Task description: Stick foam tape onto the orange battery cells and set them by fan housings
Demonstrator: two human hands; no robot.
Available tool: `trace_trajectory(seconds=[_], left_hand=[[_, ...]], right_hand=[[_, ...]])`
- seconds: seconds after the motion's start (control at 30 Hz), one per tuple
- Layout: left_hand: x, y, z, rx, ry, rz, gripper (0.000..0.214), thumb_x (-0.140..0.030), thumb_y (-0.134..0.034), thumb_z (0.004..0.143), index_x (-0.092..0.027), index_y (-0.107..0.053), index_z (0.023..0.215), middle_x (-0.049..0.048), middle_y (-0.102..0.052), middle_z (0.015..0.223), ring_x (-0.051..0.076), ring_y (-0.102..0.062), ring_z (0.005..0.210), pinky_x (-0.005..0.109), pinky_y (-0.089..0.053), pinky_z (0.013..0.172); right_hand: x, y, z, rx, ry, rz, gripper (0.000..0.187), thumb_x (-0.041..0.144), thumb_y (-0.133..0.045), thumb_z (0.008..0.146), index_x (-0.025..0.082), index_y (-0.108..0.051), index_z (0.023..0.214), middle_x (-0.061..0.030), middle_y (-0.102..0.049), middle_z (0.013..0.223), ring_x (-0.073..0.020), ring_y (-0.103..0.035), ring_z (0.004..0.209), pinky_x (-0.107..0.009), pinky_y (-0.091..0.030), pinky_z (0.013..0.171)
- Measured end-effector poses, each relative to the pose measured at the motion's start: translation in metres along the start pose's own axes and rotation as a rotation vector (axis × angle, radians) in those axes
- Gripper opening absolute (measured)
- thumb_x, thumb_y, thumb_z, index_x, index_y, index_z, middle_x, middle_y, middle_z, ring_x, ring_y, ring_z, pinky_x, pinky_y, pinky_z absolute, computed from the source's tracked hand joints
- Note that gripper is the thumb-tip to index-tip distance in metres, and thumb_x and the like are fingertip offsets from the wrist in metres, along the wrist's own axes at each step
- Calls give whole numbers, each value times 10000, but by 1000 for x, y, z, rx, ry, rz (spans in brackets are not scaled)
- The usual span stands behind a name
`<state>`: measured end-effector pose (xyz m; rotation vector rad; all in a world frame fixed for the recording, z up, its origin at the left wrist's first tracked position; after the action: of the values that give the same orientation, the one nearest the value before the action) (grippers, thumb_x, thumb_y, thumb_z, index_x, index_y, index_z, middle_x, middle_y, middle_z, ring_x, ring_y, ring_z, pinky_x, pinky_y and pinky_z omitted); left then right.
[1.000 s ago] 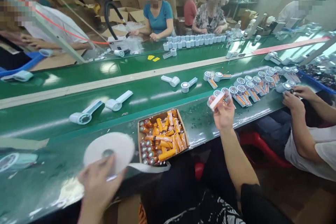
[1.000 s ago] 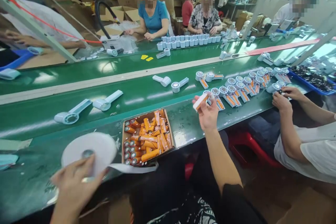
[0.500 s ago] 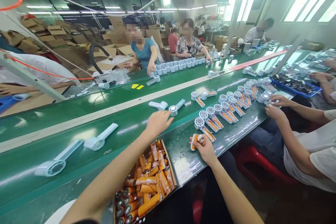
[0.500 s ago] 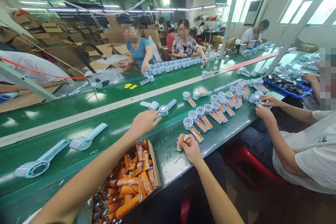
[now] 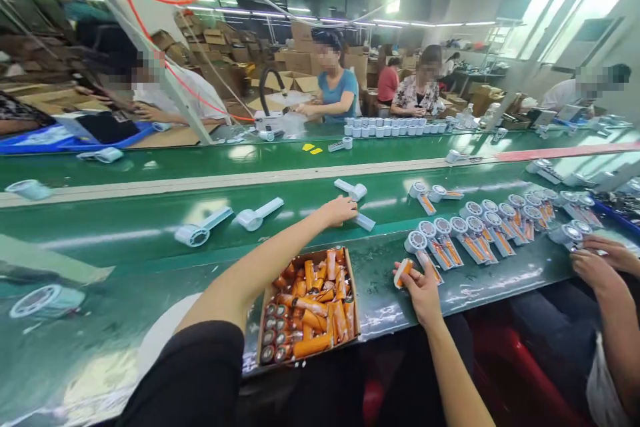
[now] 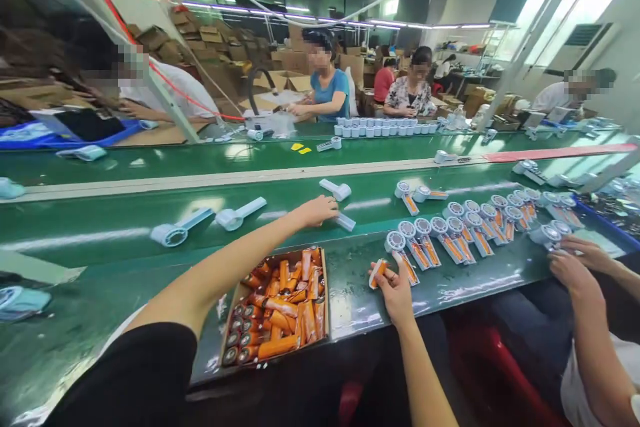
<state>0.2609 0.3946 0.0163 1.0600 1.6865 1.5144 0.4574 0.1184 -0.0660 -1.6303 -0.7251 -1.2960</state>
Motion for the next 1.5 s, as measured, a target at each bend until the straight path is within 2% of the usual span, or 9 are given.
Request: trace_trajectory(seconds=[0.13, 0.3, 0.47, 0.73, 0.9, 1.13, 1.27, 1.37, 1.5], left_hand=[[13, -23, -33, 48, 12, -18, 313, -91, -797, 777, -216, -767, 1062, 117, -720, 1284, 300, -583, 1300, 432, -489, 1088], [13, -33, -18, 69, 66, -62, 226, -352, -728, 981, -145, -730, 1071, 94, -735, 1134, 235, -690, 1088, 448, -576, 992], [12, -31, -10, 67, 67, -115, 278, -402, -726, 993, -144, -728, 1095, 99, -734, 1193, 244, -686, 1155, 490, -560, 1058], [17, -9, -9, 70, 76, -276, 323, -477, -694, 1002, -174, -735, 1107, 77, -750, 1142, 227, -703, 1089, 460, -563, 1027], [11, -4, -8, 3, 134, -334, 349, -448, -570, 1060, -177, -676, 1253, 99, -733, 1206, 230, -697, 1076, 441, -550, 997], [8, -10, 4, 3, 169, -306, 249, -303, -456, 994, -234, -669, 1101, 125, -778, 1054, 280, -735, 976, 323, -485, 771], [3, -12, 9, -23, 182, -322, 240, -291, -429, 962, -239, -648, 1045, 106, -788, 1047, 247, -738, 952, 284, -466, 736], [-9, -6, 4, -56, 202, -313, 205, -285, -463, 923, -230, -650, 989, 113, -792, 994, 245, -742, 896, 282, -472, 710], [-12, 7, -18, -173, 272, -279, 218, -310, -534, 852, -229, -671, 1002, 142, -791, 918, 298, -747, 813, 314, -493, 645]], right_hand=[[4, -6, 3, 29, -34, -71, 712, 530, -989, 640, 226, -653, 1190, -124, -840, 1065, -335, -817, 1001, -451, -664, 875], [19, -22, 11, 20, 37, -173, 641, 511, -976, 612, 225, -692, 1111, -90, -847, 988, -311, -822, 939, -446, -678, 846], [44, -64, 55, 75, 279, -414, 564, 541, -833, 737, 202, -727, 1176, -97, -837, 1089, -295, -807, 1003, -467, -664, 947], [38, -127, 127, 219, 387, -773, 363, 417, -745, 808, 211, -777, 1105, -38, -844, 1024, -269, -799, 992, -376, -641, 936], [36, -133, 123, 282, 389, -1112, 277, 286, -725, 893, 253, -773, 1164, -36, -847, 1054, -246, -801, 996, -318, -613, 907], [43, -148, 116, 355, 338, -1454, 313, 261, -832, 880, 286, -798, 1190, -23, -848, 1004, -250, -806, 970, -362, -612, 917], [36, -167, 119, 328, 312, -1480, 162, 366, -798, 904, 205, -813, 903, 9, -817, 819, -207, -803, 872, -329, -604, 850], [40, -179, 118, 269, 327, -1421, 356, 378, -758, 908, 184, -694, 617, 53, -734, 626, -180, -791, 787, -293, -592, 811], [62, -161, 101, 165, 427, -1239, 226, 288, -768, 872, 211, -724, 664, 74, -790, 741, -171, -796, 903, -277, -588, 906]])
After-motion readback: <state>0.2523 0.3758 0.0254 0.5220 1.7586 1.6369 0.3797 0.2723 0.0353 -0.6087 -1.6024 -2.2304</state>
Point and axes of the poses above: each hand's wrist, its own z-axis towards the middle knuckle, its own y-axis out of the back of the hand, x = y × z, the point moved 2 cm from there along z, towards the middle knuckle
